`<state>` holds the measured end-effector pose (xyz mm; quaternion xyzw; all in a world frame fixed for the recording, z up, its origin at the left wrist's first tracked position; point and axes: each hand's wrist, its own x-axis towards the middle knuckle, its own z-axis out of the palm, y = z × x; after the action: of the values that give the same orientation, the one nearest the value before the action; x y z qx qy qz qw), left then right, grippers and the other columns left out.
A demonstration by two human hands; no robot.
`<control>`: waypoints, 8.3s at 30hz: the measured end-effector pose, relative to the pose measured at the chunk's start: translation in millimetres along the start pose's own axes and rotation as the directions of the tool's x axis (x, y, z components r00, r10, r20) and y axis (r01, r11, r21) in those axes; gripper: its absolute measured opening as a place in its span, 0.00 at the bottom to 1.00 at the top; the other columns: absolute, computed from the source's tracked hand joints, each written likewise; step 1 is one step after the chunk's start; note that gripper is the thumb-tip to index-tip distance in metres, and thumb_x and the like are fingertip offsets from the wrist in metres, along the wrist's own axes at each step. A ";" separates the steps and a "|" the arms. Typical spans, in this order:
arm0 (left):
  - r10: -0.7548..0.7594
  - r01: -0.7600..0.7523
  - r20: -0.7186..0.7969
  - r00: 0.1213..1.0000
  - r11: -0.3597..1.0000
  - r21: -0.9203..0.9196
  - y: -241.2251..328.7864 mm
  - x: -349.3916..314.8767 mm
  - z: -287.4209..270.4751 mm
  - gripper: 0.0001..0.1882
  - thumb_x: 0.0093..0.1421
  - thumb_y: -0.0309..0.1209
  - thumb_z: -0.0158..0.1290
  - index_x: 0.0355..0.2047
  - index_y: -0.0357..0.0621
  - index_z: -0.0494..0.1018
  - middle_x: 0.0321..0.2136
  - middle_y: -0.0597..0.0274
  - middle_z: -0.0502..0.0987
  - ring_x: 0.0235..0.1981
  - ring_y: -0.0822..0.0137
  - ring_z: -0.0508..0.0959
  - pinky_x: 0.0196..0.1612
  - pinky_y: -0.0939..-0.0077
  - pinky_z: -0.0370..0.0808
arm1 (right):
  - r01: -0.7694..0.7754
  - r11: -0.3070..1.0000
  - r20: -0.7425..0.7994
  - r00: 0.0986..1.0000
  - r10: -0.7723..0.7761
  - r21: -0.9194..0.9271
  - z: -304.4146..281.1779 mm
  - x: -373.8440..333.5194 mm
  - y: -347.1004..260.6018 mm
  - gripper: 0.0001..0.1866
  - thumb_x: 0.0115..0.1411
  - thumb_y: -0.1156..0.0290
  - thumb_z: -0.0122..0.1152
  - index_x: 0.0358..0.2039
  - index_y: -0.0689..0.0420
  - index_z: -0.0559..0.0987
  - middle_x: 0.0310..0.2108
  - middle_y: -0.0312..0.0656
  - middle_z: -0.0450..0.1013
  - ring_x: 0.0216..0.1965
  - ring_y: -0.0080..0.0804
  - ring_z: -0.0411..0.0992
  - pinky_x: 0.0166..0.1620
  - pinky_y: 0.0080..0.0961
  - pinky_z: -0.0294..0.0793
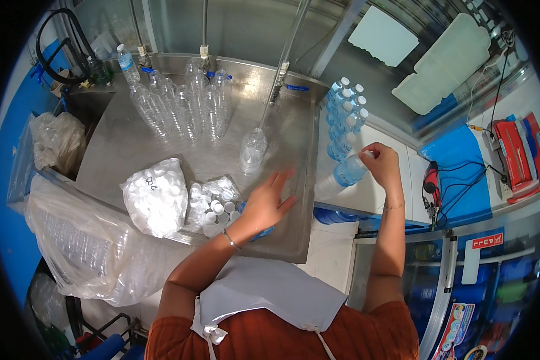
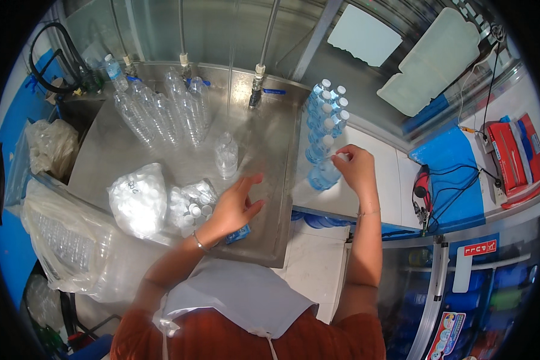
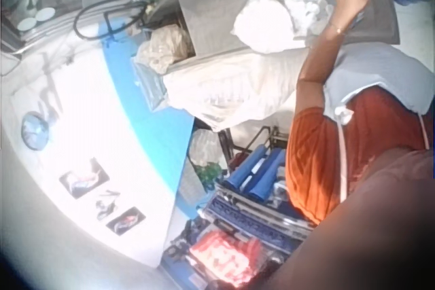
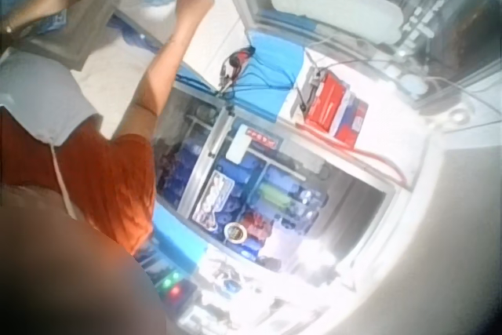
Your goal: The person repeatedly picks empty plastic bottles, applies blue labels to their sides, and places them on the counter. They also handle bottle caps and a bag of empty bottles, arranging labeled bottles in a row.
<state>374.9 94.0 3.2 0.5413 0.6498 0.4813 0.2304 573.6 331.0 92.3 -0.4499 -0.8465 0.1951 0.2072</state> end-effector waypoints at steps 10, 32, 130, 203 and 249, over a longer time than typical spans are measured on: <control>-0.098 0.100 -0.069 0.993 0.995 0.023 2.9 -30.4 -28.9 0.14 0.56 0.25 0.57 0.44 0.41 0.76 0.35 0.55 0.76 0.24 0.62 0.78 0.31 0.68 0.74 | -0.085 0.996 -0.161 0.983 0.084 -0.002 42.7 114.7 98.1 0.16 0.51 0.62 0.71 0.30 0.63 0.82 0.13 0.45 0.73 0.18 0.35 0.76 0.29 0.31 0.74; -0.038 0.695 -0.797 0.603 0.514 0.502 -4.9 -225.1 -314.2 0.05 0.51 0.20 0.52 0.30 0.35 0.76 0.34 0.48 0.79 0.33 0.49 0.80 0.34 0.61 0.76 | 0.380 0.569 0.329 0.534 -0.779 0.730 200.1 -111.1 -185.3 0.07 0.56 0.81 0.59 0.35 0.58 0.80 0.30 0.44 0.72 0.30 0.39 0.74 0.36 0.34 0.73; -0.254 0.258 -0.064 0.965 0.964 0.071 -123.6 -33.7 -105.9 0.09 0.55 0.20 0.51 0.33 0.43 0.79 0.34 0.52 0.76 0.32 0.58 0.79 0.37 0.67 0.75 | -0.151 0.615 -0.020 0.965 0.262 0.774 277.0 -46.2 -37.6 0.07 0.60 0.80 0.56 0.39 0.56 0.72 0.29 0.32 0.69 0.28 0.21 0.69 0.30 0.23 0.71; -0.380 0.085 0.394 0.837 0.802 0.592 -75.1 -100.7 -63.5 0.26 0.46 0.34 0.67 0.44 0.40 0.72 0.38 0.45 0.75 0.41 0.48 0.78 0.44 0.58 0.76 | 0.038 0.948 0.170 0.981 -0.097 0.317 225.9 -140.6 -54.9 0.09 0.60 0.79 0.50 0.39 0.57 0.76 0.33 0.48 0.78 0.34 0.46 0.77 0.37 0.36 0.74; -0.040 0.026 -0.339 0.940 0.999 -0.045 -114.3 51.7 -19.5 0.41 0.47 0.28 0.67 0.59 0.38 0.58 0.47 0.38 0.73 0.49 0.39 0.75 0.50 0.57 0.73 | 0.173 0.826 0.390 0.817 -0.424 0.536 222.6 -156.5 -88.6 0.18 0.56 0.84 0.50 0.45 0.56 0.78 0.34 0.46 0.72 0.34 0.41 0.72 0.40 0.35 0.72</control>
<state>287.9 140.2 -77.0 0.4344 0.6790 0.5765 0.1336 475.9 121.1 -75.9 -0.1763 -0.8574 0.4690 0.1174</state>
